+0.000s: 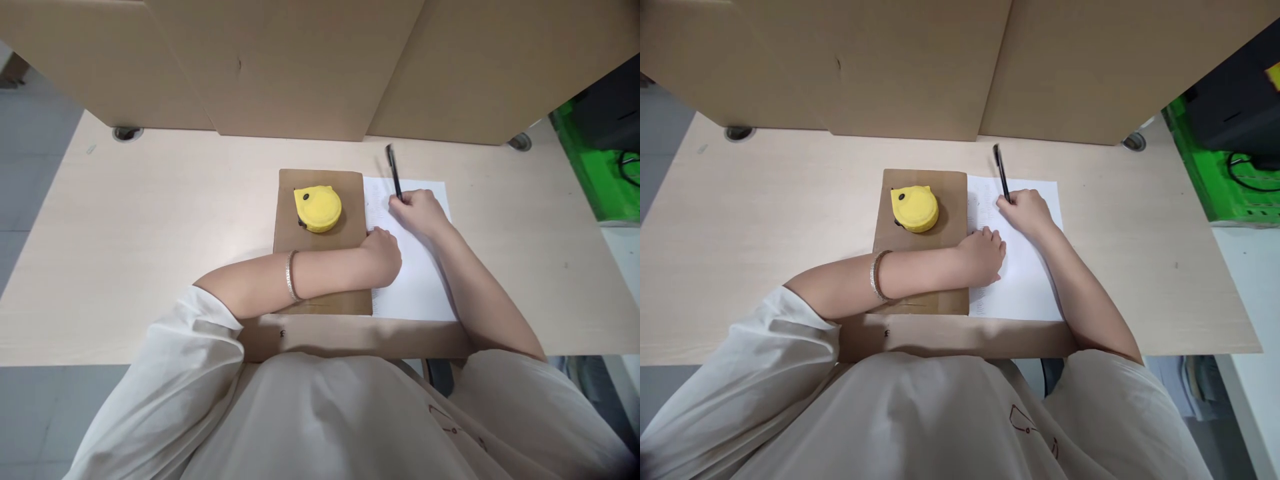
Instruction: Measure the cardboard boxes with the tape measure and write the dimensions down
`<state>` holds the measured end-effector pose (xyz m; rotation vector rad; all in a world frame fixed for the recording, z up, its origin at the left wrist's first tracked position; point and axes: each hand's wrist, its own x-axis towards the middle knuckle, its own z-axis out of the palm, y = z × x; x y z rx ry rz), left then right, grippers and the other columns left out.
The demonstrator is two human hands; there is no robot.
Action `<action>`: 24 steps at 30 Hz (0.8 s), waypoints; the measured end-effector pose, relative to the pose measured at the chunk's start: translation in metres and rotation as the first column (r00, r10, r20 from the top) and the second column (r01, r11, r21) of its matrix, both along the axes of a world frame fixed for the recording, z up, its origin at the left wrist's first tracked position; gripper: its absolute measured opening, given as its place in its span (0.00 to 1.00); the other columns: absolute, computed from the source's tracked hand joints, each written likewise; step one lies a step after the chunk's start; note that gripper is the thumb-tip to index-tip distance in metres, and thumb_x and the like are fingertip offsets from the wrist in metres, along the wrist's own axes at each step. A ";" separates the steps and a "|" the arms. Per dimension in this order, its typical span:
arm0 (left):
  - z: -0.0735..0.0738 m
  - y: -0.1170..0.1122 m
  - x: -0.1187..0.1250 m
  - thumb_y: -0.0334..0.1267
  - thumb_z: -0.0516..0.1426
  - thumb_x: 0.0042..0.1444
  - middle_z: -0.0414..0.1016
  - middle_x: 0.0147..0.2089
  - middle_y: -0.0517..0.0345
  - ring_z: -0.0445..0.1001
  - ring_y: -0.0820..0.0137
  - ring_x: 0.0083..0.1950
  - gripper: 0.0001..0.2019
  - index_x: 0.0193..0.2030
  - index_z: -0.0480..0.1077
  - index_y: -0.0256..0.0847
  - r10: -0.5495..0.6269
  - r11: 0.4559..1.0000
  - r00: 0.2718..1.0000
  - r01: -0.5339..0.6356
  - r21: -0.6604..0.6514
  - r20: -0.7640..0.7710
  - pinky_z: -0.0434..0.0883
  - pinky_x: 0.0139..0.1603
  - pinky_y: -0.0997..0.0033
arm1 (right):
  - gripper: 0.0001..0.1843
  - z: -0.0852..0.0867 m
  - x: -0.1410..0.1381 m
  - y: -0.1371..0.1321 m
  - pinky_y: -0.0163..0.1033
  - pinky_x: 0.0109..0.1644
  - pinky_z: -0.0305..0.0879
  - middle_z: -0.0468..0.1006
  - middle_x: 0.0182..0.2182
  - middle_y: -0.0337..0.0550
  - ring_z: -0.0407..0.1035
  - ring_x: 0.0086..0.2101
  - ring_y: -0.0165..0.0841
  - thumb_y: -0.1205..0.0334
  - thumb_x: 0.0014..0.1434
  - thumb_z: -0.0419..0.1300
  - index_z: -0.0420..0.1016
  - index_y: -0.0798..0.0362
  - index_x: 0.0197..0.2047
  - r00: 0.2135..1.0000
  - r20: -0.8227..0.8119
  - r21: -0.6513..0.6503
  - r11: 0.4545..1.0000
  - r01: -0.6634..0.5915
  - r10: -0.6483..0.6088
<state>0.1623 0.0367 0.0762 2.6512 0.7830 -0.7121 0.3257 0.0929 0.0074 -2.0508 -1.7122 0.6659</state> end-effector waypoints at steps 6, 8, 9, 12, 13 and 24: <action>0.005 0.001 -0.003 0.37 0.57 0.71 0.68 0.77 0.35 0.67 0.49 0.76 0.25 0.71 0.72 0.30 -0.030 0.999 0.996 0.032 -0.029 0.088 0.65 0.76 0.55 | 0.30 0.002 0.000 0.003 0.52 0.37 0.64 0.62 0.15 0.51 0.73 0.30 0.53 0.53 0.62 0.67 0.59 0.50 0.15 0.867 0.490 -0.151 0.971 0.185 -0.089; 0.010 0.001 -0.016 0.42 0.55 0.73 0.72 0.74 0.35 0.66 0.50 0.77 0.24 0.69 0.74 0.29 -0.094 0.993 0.975 0.106 -0.047 0.202 0.65 0.77 0.56 | 0.27 0.005 -0.006 0.003 0.55 0.40 0.67 0.69 0.20 0.58 0.77 0.35 0.59 0.49 0.66 0.62 0.68 0.53 0.19 0.834 0.549 -0.211 0.956 0.202 -0.055; 0.014 0.001 -0.027 0.45 0.54 0.74 0.73 0.73 0.36 0.65 0.51 0.78 0.24 0.68 0.74 0.30 -0.124 0.988 0.956 0.143 -0.053 0.264 0.65 0.76 0.56 | 0.25 0.008 -0.009 0.004 0.56 0.41 0.68 0.74 0.23 0.61 0.78 0.37 0.60 0.49 0.68 0.59 0.73 0.56 0.23 0.820 0.572 -0.245 0.949 0.200 -0.025; 0.030 -0.001 -0.081 0.45 0.51 0.76 0.78 0.67 0.41 0.71 0.55 0.73 0.21 0.63 0.76 0.36 -0.093 0.985 0.877 0.151 -0.087 0.472 0.70 0.71 0.57 | 0.27 0.027 -0.017 0.004 0.57 0.45 0.70 0.80 0.35 0.69 0.79 0.43 0.61 0.50 0.72 0.53 0.82 0.64 0.37 0.785 0.618 -0.332 0.919 0.211 0.043; 0.035 -0.003 -0.104 0.45 0.52 0.76 0.80 0.64 0.44 0.75 0.58 0.69 0.19 0.61 0.77 0.39 -0.066 0.982 0.826 0.153 -0.110 0.560 0.72 0.68 0.59 | 0.27 0.035 -0.020 0.003 0.58 0.46 0.70 0.81 0.38 0.71 0.79 0.44 0.61 0.50 0.71 0.53 0.83 0.65 0.40 0.773 0.633 -0.333 0.916 0.223 0.042; -0.048 -0.016 -0.243 0.47 0.56 0.71 0.77 0.41 0.55 0.76 0.69 0.40 0.12 0.45 0.79 0.46 0.578 0.571 -0.083 -0.670 -0.475 0.812 0.77 0.46 0.65 | 0.46 0.081 -0.115 -0.034 0.64 0.65 0.67 0.77 0.60 0.65 0.71 0.61 0.60 0.38 0.62 0.63 0.67 0.62 0.72 0.868 0.315 0.256 0.847 -0.466 0.383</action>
